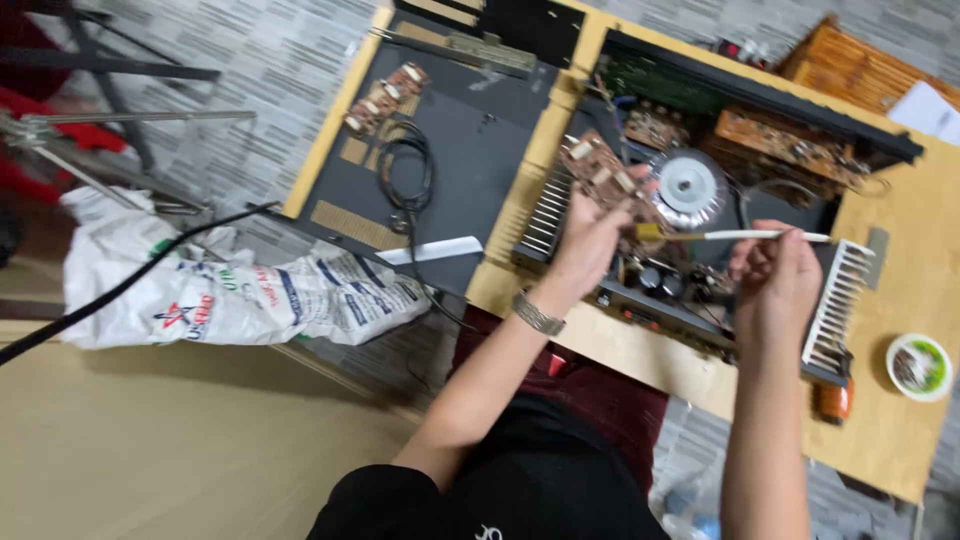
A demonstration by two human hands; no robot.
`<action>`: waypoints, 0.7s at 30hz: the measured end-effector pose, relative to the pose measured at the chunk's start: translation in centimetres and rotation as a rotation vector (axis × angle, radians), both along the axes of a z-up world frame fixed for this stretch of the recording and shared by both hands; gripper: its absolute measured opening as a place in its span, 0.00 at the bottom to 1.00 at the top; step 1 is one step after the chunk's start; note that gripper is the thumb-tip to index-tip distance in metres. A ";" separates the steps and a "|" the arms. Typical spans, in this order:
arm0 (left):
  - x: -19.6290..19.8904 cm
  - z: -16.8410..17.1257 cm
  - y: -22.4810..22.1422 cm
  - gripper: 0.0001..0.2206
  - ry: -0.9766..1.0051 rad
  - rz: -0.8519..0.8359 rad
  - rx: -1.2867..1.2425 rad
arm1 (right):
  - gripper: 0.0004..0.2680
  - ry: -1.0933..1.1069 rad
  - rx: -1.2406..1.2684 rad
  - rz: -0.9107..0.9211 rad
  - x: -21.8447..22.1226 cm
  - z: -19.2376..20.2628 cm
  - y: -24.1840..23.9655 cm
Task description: Cleaning and inspecting the internal components of an audio amplifier using a brush
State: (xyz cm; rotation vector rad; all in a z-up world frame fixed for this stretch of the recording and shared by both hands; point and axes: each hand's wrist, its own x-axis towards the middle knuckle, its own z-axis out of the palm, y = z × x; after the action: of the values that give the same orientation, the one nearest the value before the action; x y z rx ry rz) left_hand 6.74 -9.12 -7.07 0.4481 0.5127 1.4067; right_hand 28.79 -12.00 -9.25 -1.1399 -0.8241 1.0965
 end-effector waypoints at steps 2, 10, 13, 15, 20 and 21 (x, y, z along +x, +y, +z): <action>0.6 -0.9 0.2 0.27 0.004 0.024 0.042 | 0.13 -0.074 0.016 0.039 1.0 -1.1 2.2; -0.2 0.2 -0.3 0.22 0.039 -0.002 0.068 | 0.12 -0.351 0.137 0.212 0.9 -2.5 8.7; -0.3 0.6 -0.6 0.33 0.087 -0.022 0.097 | 0.14 -0.404 0.113 0.194 0.0 -2.1 8.3; -0.1 1.3 -0.8 0.33 0.111 -0.068 0.039 | 0.14 -0.378 0.153 0.182 0.0 -2.4 8.3; 1.1 -0.4 -0.2 0.33 0.131 -0.039 0.087 | 0.09 -0.302 0.156 0.196 0.3 -3.7 9.2; 1.3 -0.8 -0.1 0.32 0.122 -0.031 0.085 | 0.05 -0.267 0.120 0.204 0.4 -4.0 9.4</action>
State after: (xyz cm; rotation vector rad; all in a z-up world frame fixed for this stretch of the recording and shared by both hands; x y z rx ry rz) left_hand 8.03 -9.25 -7.90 0.6113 0.5440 1.3805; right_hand 29.22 -2.57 -13.29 -1.1326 -1.2217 1.0577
